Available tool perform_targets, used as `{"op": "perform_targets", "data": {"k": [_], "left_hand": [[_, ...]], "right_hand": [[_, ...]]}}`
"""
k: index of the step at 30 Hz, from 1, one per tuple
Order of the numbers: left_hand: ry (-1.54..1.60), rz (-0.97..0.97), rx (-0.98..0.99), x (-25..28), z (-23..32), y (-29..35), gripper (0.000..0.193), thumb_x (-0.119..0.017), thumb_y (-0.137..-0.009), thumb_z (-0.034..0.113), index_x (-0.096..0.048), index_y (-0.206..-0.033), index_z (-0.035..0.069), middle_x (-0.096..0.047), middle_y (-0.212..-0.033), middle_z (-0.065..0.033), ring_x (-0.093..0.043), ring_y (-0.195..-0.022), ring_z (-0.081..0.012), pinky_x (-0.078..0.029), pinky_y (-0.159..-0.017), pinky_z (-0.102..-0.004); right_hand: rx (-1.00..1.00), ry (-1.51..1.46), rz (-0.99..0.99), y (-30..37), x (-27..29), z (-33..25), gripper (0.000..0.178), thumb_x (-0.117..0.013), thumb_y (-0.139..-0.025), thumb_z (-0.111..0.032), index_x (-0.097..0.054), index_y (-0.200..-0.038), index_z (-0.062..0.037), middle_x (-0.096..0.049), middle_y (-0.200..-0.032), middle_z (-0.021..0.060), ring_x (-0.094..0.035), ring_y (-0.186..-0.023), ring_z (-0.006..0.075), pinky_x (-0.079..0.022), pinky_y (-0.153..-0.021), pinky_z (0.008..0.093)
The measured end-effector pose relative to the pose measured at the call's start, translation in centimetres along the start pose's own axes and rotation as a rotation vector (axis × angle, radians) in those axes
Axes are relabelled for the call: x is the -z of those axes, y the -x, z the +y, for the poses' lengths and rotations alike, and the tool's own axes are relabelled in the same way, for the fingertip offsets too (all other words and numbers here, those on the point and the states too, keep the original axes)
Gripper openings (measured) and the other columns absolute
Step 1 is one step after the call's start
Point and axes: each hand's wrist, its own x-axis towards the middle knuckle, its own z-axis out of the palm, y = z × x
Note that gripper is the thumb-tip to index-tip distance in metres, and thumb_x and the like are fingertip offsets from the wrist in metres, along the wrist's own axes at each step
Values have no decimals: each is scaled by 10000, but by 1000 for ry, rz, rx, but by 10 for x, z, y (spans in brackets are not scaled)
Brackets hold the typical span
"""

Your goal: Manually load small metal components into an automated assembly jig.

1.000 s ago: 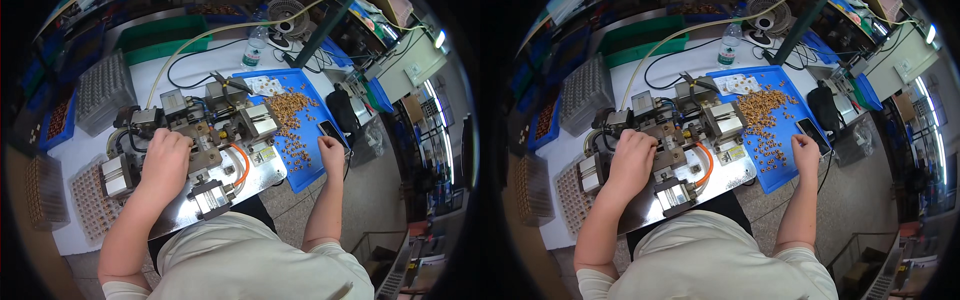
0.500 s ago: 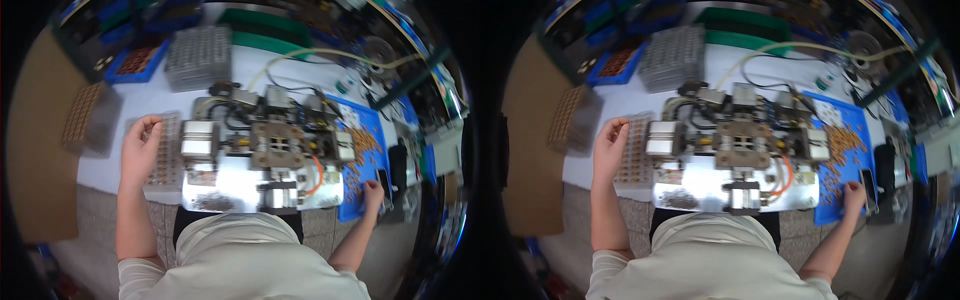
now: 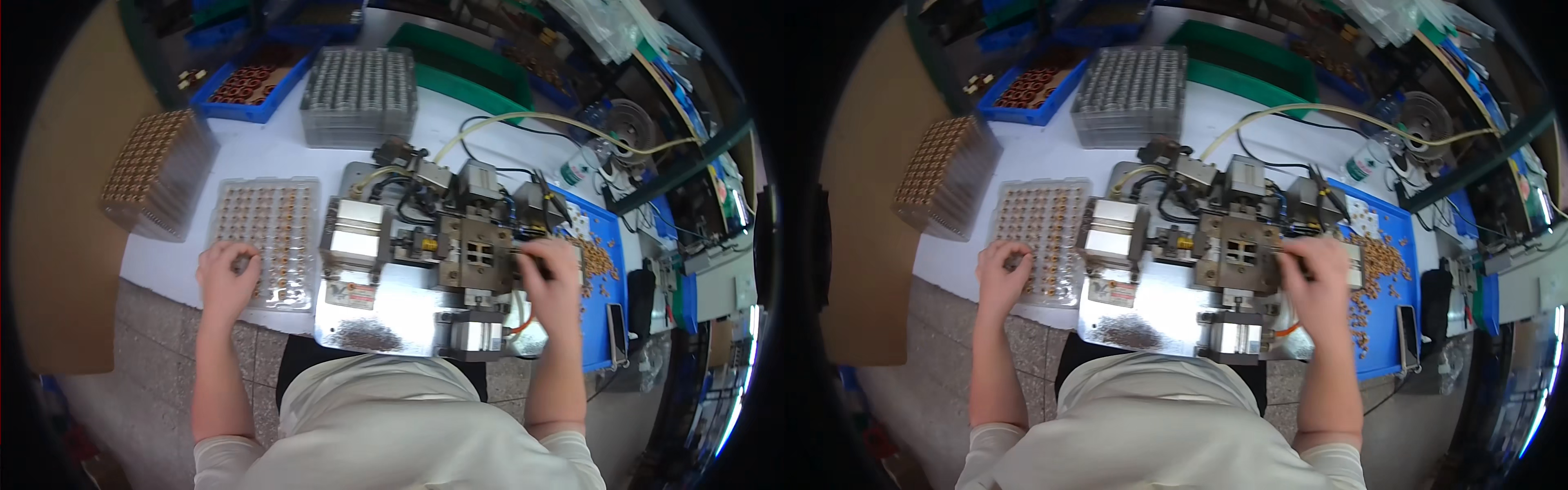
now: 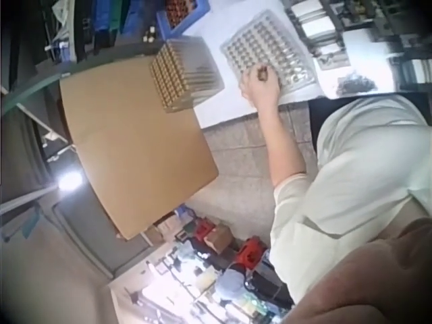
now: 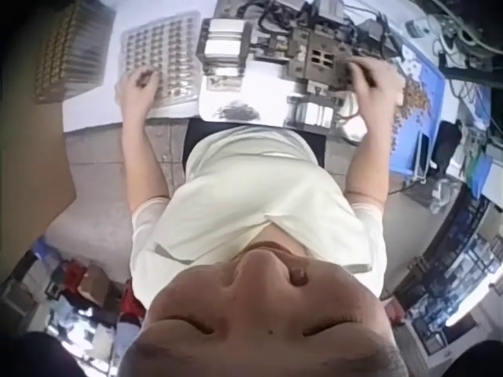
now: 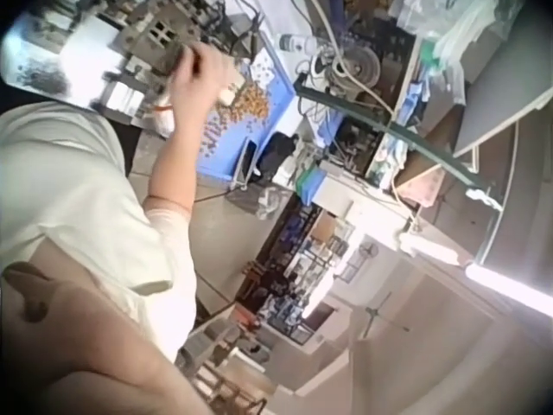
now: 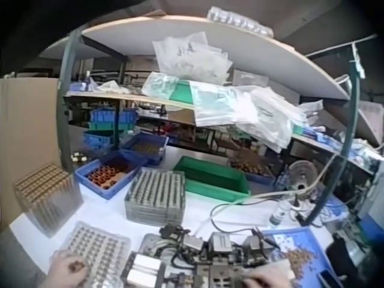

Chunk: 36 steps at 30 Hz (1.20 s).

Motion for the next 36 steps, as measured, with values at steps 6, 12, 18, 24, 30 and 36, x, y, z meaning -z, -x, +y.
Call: {"op": "perform_targets", "data": {"k": [6, 12, 18, 24, 30, 36], "left_hand": [[-41, 184, -99, -10, -1, 17, 114, -686, -842, 168, -706, -951, 141, -637, -1127, -47, -544, -1069, -267, -391, -981, -390], [-19, 448, -180, -27, 10, 41, 172, -656, -842, 67, -673, -1005, 122, -612, -1142, -50, -526, -1058, -258, -352, -998, -390], [13, 539, -251, -36, 12, 48, 225, -631, -837, 0, -658, -1034, 105, -593, -1151, -66, -507, -1058, -258, -327, -1009, -391], [80, 574, -247, -32, 13, 49, 237, -623, -837, -18, -649, -1041, 101, -582, -1151, -76, -495, -1060, -258, -330, -1004, -381], [106, 573, -251, -22, 19, 46, 241, -611, -839, -30, -640, -1041, 99, -580, -1140, -71, -488, -1055, -254, -335, -993, -368], [241, 597, -350, -14, 55, 31, 277, -596, -812, -64, -634, -1029, 104, -564, -1144, -73, -473, -1044, -247, -345, -966, -347]], "right_hand": [[71, 59, -134, -9, -31, -2, 142, -751, -769, -23, -734, -903, -68, -707, -951, 37, -598, -902, 236, -425, -890, 356], [29, 86, -211, -10, -28, 1, 116, -753, -791, -50, -743, -903, -76, -709, -963, 17, -586, -912, 221, -391, -938, 367], [-17, 20, -217, -12, -34, -4, 94, -753, -793, -45, -752, -886, -66, -708, -944, 16, -584, -893, 212, -387, -938, 362], [-43, 79, -227, -11, -27, -3, 84, -754, -798, -53, -760, -879, -73, -698, -916, -3, -573, -890, 198, -364, -939, 352], [114, 154, -235, -16, -32, -7, 77, -757, -803, -61, -757, -880, -69, -690, -904, -1, -569, -868, 192, -350, -932, 356], [125, 144, -219, -13, -33, -4, 77, -759, -803, -67, -756, -880, -66, -691, -909, 0, -566, -871, 191, -338, -936, 364]]}}
